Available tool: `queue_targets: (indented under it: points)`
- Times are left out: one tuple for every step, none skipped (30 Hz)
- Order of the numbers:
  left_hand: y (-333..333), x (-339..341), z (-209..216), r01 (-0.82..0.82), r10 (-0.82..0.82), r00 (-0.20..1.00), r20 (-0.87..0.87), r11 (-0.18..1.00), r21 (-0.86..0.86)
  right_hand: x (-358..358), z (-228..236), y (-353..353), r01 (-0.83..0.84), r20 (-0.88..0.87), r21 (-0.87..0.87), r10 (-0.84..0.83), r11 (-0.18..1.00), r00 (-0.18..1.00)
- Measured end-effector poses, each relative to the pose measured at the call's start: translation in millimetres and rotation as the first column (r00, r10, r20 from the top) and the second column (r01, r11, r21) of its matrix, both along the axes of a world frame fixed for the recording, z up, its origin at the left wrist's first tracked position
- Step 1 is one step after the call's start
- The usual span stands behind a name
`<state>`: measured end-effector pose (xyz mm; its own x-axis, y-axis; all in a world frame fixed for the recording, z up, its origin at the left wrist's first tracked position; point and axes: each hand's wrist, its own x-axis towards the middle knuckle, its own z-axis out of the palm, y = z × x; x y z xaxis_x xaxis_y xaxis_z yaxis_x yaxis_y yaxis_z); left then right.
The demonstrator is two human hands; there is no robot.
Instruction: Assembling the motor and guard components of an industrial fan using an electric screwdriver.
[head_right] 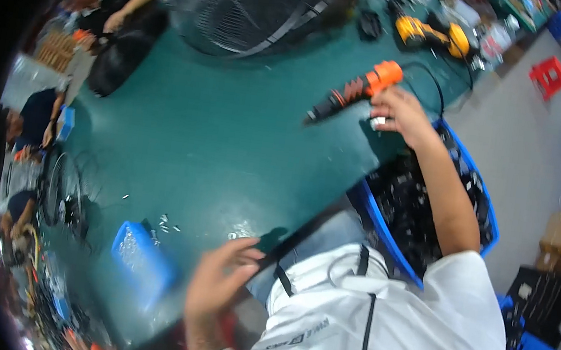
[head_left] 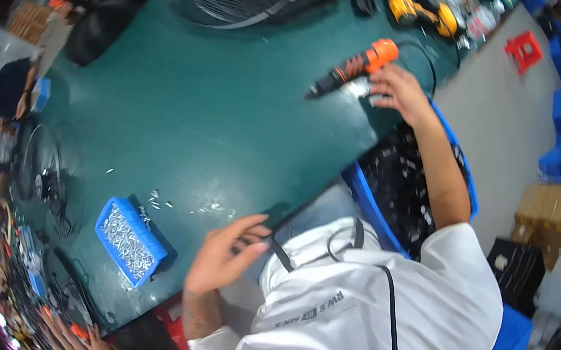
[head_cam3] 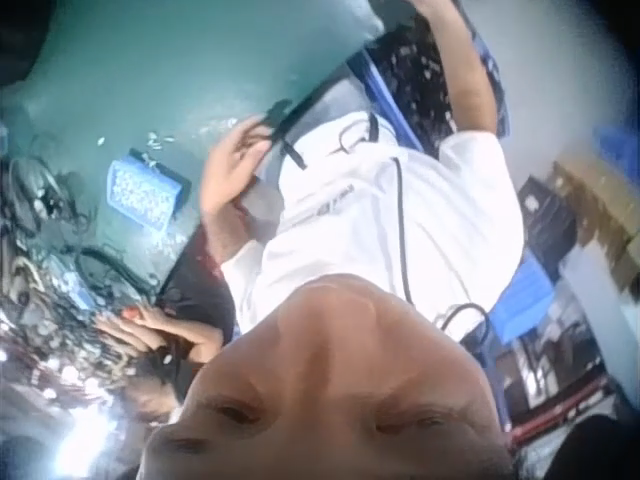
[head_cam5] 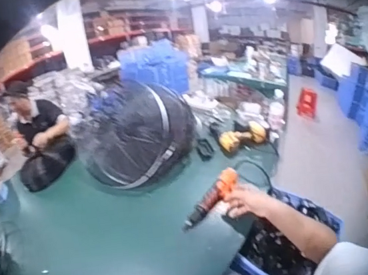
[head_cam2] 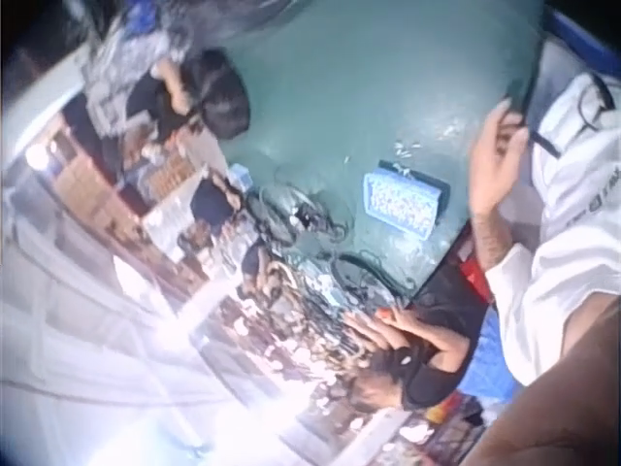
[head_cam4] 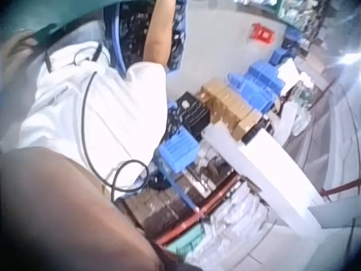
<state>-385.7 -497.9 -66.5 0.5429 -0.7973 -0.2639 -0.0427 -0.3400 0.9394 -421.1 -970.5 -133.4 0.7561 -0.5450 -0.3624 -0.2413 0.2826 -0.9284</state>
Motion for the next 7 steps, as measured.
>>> queue_targets:
  points:
    - [-24,-11,-15,0.026,-0.026,0.999,-0.025,0.999,-0.027,-9,-3,-9,0.068,0.055,-0.044,-0.066,0.997,0.996]
    - [-47,-22,-32,0.025,-0.027,0.998,-0.057,0.999,-0.043,-19,-2,-21,0.127,0.057,-0.144,-0.12,0.981,0.991]
    - [-66,-32,-43,0.016,-0.021,0.996,-0.091,0.998,-0.055,-30,-2,-36,0.173,0.055,-0.242,-0.165,0.955,0.985]
    - [-83,-38,-49,0.011,-0.01,1.0,0.002,0.999,-0.045,-44,-2,-52,0.201,0.115,-0.194,-0.181,0.96,0.977]
    - [-97,-44,-53,0.006,-0.002,0.996,0.093,0.999,-0.042,-63,-10,-68,0.227,0.175,-0.151,-0.2,0.962,0.964]
    - [-112,-48,-53,0.002,0.001,0.979,0.204,1.0,-0.016,-90,-25,-91,0.301,0.201,-0.156,-0.269,0.941,0.942]
    - [-119,-46,-55,0.027,-0.044,0.956,0.29,0.998,0.063,-123,-44,-114,0.375,0.231,-0.166,-0.334,0.912,0.914]
